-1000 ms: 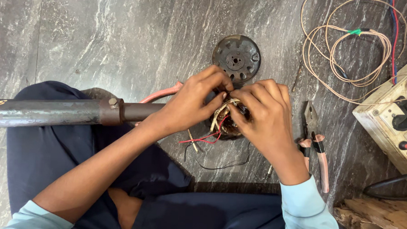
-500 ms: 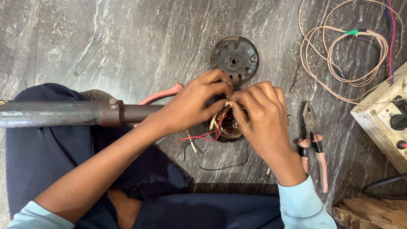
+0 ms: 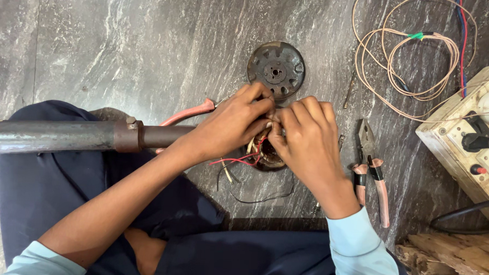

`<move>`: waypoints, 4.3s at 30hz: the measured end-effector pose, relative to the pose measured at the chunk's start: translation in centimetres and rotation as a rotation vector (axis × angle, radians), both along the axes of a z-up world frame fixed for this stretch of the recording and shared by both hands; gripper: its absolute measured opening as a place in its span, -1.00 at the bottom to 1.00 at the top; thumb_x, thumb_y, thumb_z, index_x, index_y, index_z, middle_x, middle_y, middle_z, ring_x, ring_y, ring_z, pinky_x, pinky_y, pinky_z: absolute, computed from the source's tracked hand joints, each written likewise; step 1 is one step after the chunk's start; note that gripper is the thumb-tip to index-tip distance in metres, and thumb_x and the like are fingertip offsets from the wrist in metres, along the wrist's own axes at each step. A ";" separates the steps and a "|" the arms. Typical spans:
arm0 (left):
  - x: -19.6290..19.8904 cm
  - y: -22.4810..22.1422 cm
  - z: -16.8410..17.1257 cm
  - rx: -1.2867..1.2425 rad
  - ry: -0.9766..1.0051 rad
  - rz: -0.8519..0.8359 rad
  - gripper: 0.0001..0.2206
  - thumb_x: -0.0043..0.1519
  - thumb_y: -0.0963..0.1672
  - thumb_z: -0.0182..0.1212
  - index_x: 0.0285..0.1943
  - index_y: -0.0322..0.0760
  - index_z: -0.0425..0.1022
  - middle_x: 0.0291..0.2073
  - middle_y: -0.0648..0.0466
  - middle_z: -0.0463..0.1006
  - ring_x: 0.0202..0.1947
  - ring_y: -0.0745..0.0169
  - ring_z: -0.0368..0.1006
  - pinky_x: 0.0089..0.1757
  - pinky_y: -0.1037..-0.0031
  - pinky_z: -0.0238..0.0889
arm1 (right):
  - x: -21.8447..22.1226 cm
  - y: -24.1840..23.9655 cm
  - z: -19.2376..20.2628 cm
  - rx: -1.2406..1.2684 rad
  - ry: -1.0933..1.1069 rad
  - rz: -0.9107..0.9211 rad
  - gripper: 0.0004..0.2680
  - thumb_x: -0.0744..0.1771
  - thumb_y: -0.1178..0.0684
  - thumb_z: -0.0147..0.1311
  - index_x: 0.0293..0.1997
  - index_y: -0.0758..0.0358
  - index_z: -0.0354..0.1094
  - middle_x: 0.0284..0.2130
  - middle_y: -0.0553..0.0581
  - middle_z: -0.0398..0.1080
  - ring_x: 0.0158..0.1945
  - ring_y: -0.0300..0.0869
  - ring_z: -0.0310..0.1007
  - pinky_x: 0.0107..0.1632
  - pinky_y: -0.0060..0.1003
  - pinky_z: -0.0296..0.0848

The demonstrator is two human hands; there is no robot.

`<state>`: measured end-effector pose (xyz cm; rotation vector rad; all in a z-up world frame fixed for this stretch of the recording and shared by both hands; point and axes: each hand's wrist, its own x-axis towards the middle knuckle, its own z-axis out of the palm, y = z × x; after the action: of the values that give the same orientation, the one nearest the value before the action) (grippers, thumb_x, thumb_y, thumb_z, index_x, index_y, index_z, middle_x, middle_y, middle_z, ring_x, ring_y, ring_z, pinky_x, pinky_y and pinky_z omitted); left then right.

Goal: The person sits on the floor and works on a disassembled electric motor, using pliers to remove a central shaft and then manipulating the internal copper windings and wires. The person continues to adjust and connect wires within the motor housing.

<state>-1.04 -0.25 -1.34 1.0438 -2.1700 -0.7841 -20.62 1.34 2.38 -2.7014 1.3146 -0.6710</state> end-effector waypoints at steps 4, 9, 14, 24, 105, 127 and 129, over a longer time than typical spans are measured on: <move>-0.2 0.3 0.1 -0.026 -0.051 -0.016 -0.73 0.19 -0.19 0.26 0.04 -0.47 0.43 -0.04 -0.15 0.38 0.02 -0.21 0.39 -0.01 0.13 0.29 | 0.1 -0.2 -0.5 -0.007 0.082 0.018 -0.87 0.23 0.15 0.24 -0.34 0.39 0.37 -0.36 0.22 0.37 -0.17 0.04 0.32 -0.06 -0.06 0.27; -0.2 0.4 0.3 0.025 -0.055 -0.057 -0.74 0.21 -0.20 0.24 0.03 -0.46 0.41 -0.06 -0.14 0.38 0.00 -0.17 0.43 -0.04 0.14 0.34 | 0.1 0.0 -1.2 -0.029 0.131 0.020 -0.84 0.22 0.13 0.23 -0.34 0.41 0.35 -0.35 0.27 0.37 -0.18 0.05 0.31 -0.05 -0.05 0.27; -0.2 0.5 0.1 -0.033 -0.066 -0.071 -0.79 0.22 -0.20 0.22 -0.02 -0.44 0.39 -0.08 -0.13 0.38 -0.02 -0.16 0.44 -0.04 0.13 0.33 | -0.6 -0.2 -1.7 0.021 0.050 -0.034 -0.90 0.26 0.15 0.21 -0.31 0.32 0.37 -0.36 0.22 0.40 -0.18 -0.02 0.33 -0.01 -0.07 0.26; 0.0 0.6 0.6 -0.032 -0.078 -0.054 -0.82 0.32 -0.14 0.19 -0.06 -0.40 0.36 -0.13 -0.14 0.38 -0.08 -0.19 0.44 -0.08 0.09 0.33 | -5.9 -2.1 -3.7 0.319 -0.335 -0.450 -0.90 0.37 0.13 0.10 -0.18 0.34 0.49 -0.32 0.15 0.50 -0.29 -0.18 0.47 -0.20 -0.25 0.44; 5.5 2.2 -1.7 -0.250 -0.629 0.171 -0.46 0.15 0.22 0.23 -0.28 -0.30 0.54 -0.43 -0.03 0.58 -0.38 0.00 0.57 -0.30 0.25 0.39 | -11.3 -2.3 -2.5 1.358 -0.655 -0.216 -0.80 0.24 0.17 0.25 -0.07 0.36 0.54 -0.35 0.13 0.60 -0.32 -0.23 0.56 -0.26 -0.31 0.54; 4.8 8.0 -3.9 -0.459 -0.232 0.271 -0.73 0.23 -0.10 0.28 -0.20 -0.41 0.29 0.01 -0.41 0.41 -0.09 -0.27 0.32 -0.08 0.03 0.09 | -11.0 -2.0 -3.0 1.165 -0.740 -0.191 -0.87 0.31 0.23 0.17 -0.09 0.39 0.53 -0.33 0.13 0.58 -0.27 -0.23 0.56 -0.19 -0.33 0.54; 4.2 9.6 -4.3 -0.259 -0.163 0.118 -0.63 0.20 0.00 0.34 -0.28 -0.37 0.31 -0.28 -0.17 0.36 -0.30 -0.16 0.29 -0.22 0.06 0.17 | -10.6 -2.0 -3.2 1.174 -0.751 -0.172 -0.86 0.31 0.23 0.16 -0.07 0.39 0.51 -0.30 0.12 0.58 -0.24 -0.23 0.58 -0.16 -0.33 0.56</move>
<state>3.18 9.40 -5.68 1.1195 -2.2476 -0.3629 -31.19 -0.66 -0.79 -1.2459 1.1511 -0.5527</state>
